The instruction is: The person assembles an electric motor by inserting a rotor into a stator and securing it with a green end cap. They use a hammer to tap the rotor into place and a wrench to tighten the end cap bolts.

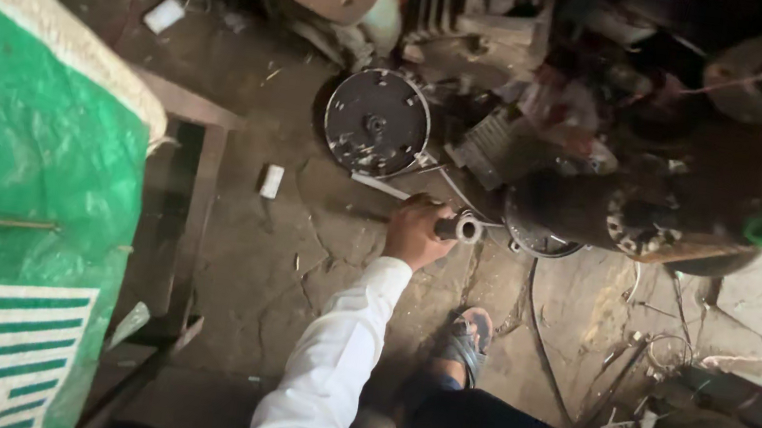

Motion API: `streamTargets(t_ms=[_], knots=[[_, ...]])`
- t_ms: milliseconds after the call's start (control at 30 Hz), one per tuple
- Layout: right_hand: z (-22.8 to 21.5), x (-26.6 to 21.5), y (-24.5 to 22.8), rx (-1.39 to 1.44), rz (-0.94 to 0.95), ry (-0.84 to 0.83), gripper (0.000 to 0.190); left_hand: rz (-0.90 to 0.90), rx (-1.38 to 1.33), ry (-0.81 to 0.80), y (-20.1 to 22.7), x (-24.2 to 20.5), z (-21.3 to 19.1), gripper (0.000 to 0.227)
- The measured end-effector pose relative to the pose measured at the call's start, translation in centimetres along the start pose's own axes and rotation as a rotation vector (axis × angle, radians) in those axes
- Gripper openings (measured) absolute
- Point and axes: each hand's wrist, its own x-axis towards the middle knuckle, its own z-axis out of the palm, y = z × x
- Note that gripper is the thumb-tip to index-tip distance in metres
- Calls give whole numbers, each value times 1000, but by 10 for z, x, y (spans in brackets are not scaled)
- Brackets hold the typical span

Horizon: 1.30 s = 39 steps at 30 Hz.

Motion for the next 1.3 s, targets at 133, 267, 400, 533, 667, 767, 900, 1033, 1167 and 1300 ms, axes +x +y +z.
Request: streamTargets(t_ms=[133,267,400,533,667,767,900,1033,1167,1300], knots=[[16,-4,37,-160,-5,-57,34,-25,-57,-65,-12,-4,7,22],[3,4,4,-257,-194,-54,31,80,-96,-116,-7,5,17,27],[-26,-28,-12,-314,-229,-80,29,-84,-46,-135,-10,-20,22,33],[-14,-18,-49,-331,-270,-86,27,-65,-55,-63,-22,0,5,20],[-3,-14,-52,-406,-213,-124,24,-179,-57,-184,-18,-9,11,26],[8,-27,-44,-432,-136,-156,23,-95,-124,-107,-17,-10,17,20],[13,-26,-52,-349,-196,-71,21,78,-59,-106,-20,-12,20,29],[-4,-37,-66,-332,-225,-37,19,-81,-25,-122,-4,-13,25,34],[2,-23,-72,-305,-260,-46,17,-60,-79,-36,-15,-6,14,24],[10,-26,-52,-340,-152,-115,16,-71,-75,-57,-13,-20,13,25]])
